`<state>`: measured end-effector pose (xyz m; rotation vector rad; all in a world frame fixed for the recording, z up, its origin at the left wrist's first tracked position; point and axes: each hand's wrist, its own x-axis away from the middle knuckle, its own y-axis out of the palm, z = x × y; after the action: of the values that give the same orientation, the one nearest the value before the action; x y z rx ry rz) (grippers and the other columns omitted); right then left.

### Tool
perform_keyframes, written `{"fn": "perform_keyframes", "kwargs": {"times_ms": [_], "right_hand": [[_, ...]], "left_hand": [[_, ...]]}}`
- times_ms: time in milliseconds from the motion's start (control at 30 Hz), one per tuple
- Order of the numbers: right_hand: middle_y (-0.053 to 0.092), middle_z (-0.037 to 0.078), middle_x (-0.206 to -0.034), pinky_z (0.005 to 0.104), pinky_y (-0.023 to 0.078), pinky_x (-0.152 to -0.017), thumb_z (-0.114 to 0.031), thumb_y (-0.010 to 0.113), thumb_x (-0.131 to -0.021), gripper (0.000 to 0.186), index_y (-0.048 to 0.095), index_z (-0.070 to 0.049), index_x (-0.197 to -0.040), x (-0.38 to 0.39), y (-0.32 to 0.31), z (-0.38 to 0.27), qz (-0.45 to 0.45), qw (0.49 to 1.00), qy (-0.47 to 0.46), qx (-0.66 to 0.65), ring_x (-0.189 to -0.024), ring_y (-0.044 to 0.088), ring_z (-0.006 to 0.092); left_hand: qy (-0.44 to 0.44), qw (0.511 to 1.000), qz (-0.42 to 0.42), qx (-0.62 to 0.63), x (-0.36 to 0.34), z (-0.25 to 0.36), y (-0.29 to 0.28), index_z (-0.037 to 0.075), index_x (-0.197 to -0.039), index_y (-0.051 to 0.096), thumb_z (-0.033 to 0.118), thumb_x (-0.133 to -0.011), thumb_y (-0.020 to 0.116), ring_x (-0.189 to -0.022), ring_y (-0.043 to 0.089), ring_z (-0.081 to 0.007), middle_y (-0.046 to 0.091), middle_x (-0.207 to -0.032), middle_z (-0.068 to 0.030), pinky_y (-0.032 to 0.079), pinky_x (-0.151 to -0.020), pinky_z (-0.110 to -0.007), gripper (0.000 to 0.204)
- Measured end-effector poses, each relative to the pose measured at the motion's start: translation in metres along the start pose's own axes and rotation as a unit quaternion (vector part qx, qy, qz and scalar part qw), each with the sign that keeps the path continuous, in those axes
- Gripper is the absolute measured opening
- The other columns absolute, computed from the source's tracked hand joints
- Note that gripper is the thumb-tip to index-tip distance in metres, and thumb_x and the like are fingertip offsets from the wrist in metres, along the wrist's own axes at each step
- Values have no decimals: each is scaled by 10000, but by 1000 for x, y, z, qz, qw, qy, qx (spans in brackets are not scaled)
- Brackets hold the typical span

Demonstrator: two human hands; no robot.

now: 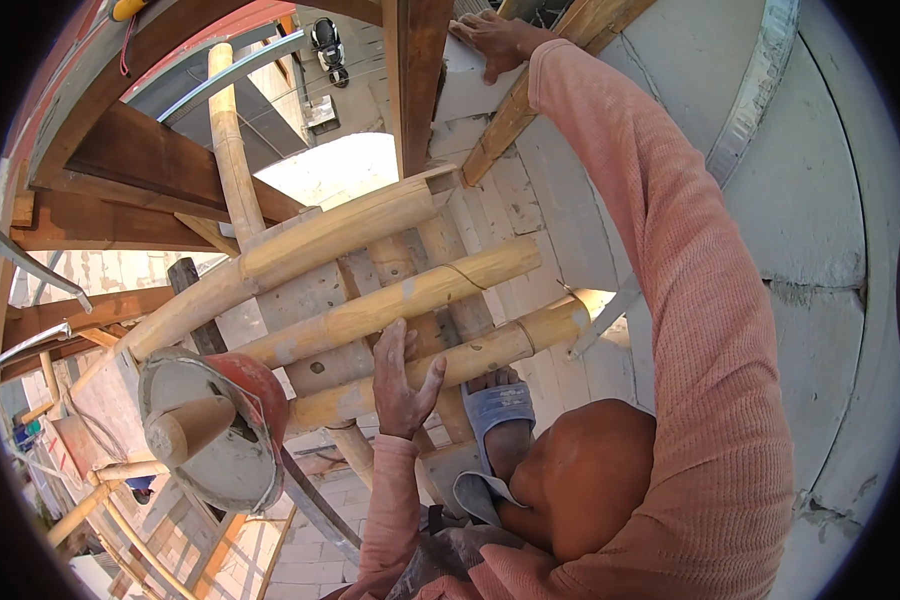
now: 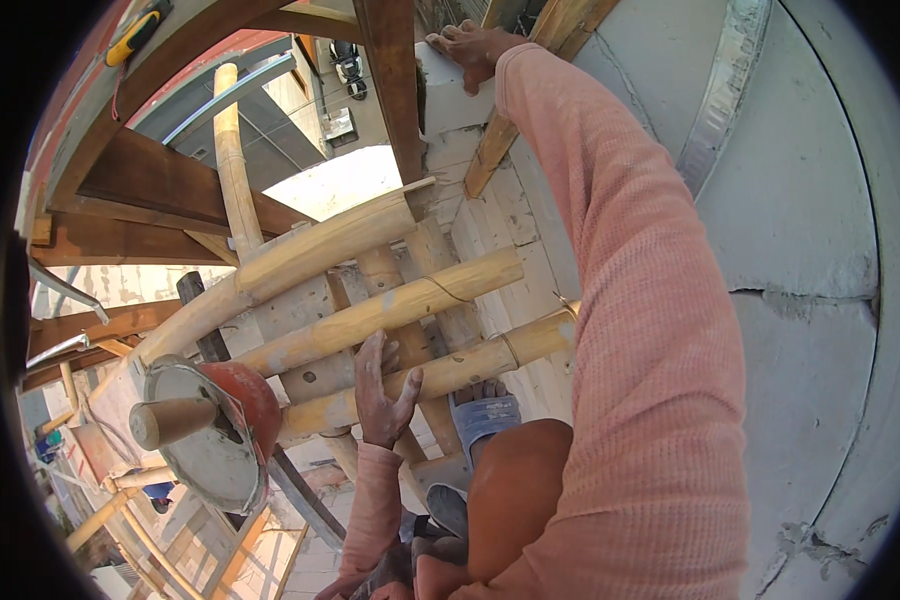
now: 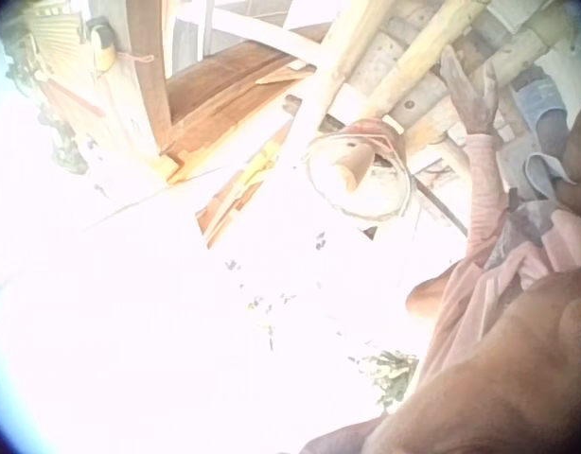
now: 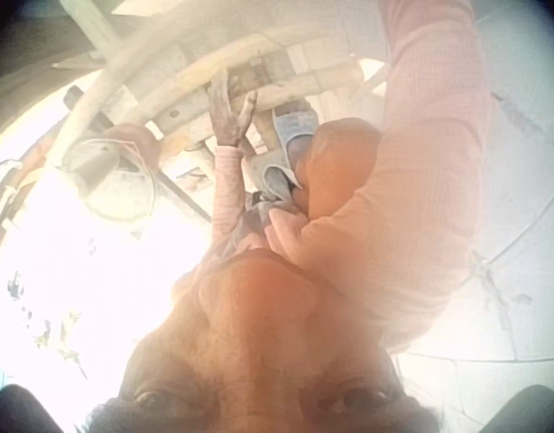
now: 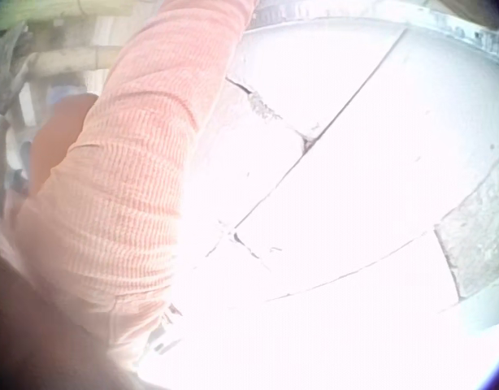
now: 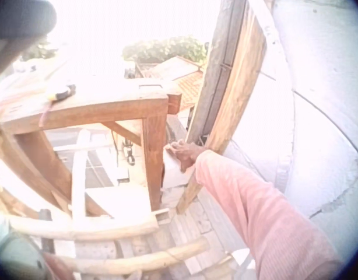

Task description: The person applies mortar onto concrete blocks using a trowel and installs them into a wooden frame while sitting on scaffolding. The person then receives another block by hand from a coworker and fits it into place.

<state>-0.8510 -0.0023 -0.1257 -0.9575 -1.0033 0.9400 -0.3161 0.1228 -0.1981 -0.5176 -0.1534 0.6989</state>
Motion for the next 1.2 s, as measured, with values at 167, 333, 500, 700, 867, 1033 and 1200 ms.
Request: {"fn": "perform_keyframes", "kwargs": {"times_ms": [167, 333, 500, 700, 867, 1033, 1200], "right_hand": [[479, 4, -1426, 652, 517, -1001, -294, 915, -608, 1168, 295, -216, -1595, -13, 16, -2, -2, 1000, 8, -10, -1385, 433, 340], [527, 89, -1413, 513, 517, -1044, -367, 935, -539, 1224, 326, -119, -1572, -15, 12, -6, 68, 996, -21, -60, -1313, 507, 354], [526, 98, -1481, 473, 463, -1090, -348, 866, -721, 1012, 371, -100, -1567, 3, -25, -25, 40, 997, -15, -64, -1359, 500, 348], [441, 45, -1551, 609, 419, -1091, -312, 898, -683, 1090, 317, -183, -1596, 4, -1, -14, 30, 996, 10, -84, -1443, 394, 339], [371, 0, -1609, 723, 383, -1092, -282, 924, -652, 1169, 271, -251, -1621, -4, 13, -17, 43, 992, 48, -108, -1513, 307, 332], [410, 69, -1585, 614, 380, -1122, -305, 914, -657, 1120, 314, -168, -1593, -28, 35, -26, 87, 986, 5, -141, -1481, 365, 331], [477, 166, -1539, 450, 385, -1160, -343, 896, -670, 1063, 380, -47, -1551, -42, 106, 67, 210, 946, -199, -146, -1424, 459, 331]], "left_hand": [[-15, 1000, -9, 12, -1, 3, 3, 16, -1540, 407, 260, -909, 794, -1198, 637, -307, 462, -1463, -219, 570, -978, -405, 779], [-18, 1000, -10, 11, -1, -1, 5, 16, -1546, 401, 276, -912, 789, -1197, 637, -313, 417, -1491, -222, 567, -989, -406, 788], [-28, 999, 0, -37, 5, 3, -6, 17, -1548, 402, 315, -926, 771, -1228, 612, -326, 397, -1499, -220, 564, -1003, -416, 783], [-45, 999, 5, 23, 3, 1, 6, 19, -1548, 403, 335, -934, 760, -1254, 593, -337, 393, -1499, -217, 564, -1011, -430, 777], [-50, 998, 15, 25, 4, 3, 7, 21, -1565, 369, 326, -954, 738, -1261, 589, -333, 385, -1506, -210, 529, -1052, -447, 776], [-77, 995, 58, 31, 10, 14, 1, 24, -1584, 327, 316, -971, 720, -1292, 563, -330, 380, -1510, -207, 483, -1098, -455, 784], [-85, 994, 36, 60, 3, 19, 9, 18, -1588, 316, 308, -967, 724, -1306, 551, -332, 364, -1510, -205, 475, -1107, -454, 798]]}}
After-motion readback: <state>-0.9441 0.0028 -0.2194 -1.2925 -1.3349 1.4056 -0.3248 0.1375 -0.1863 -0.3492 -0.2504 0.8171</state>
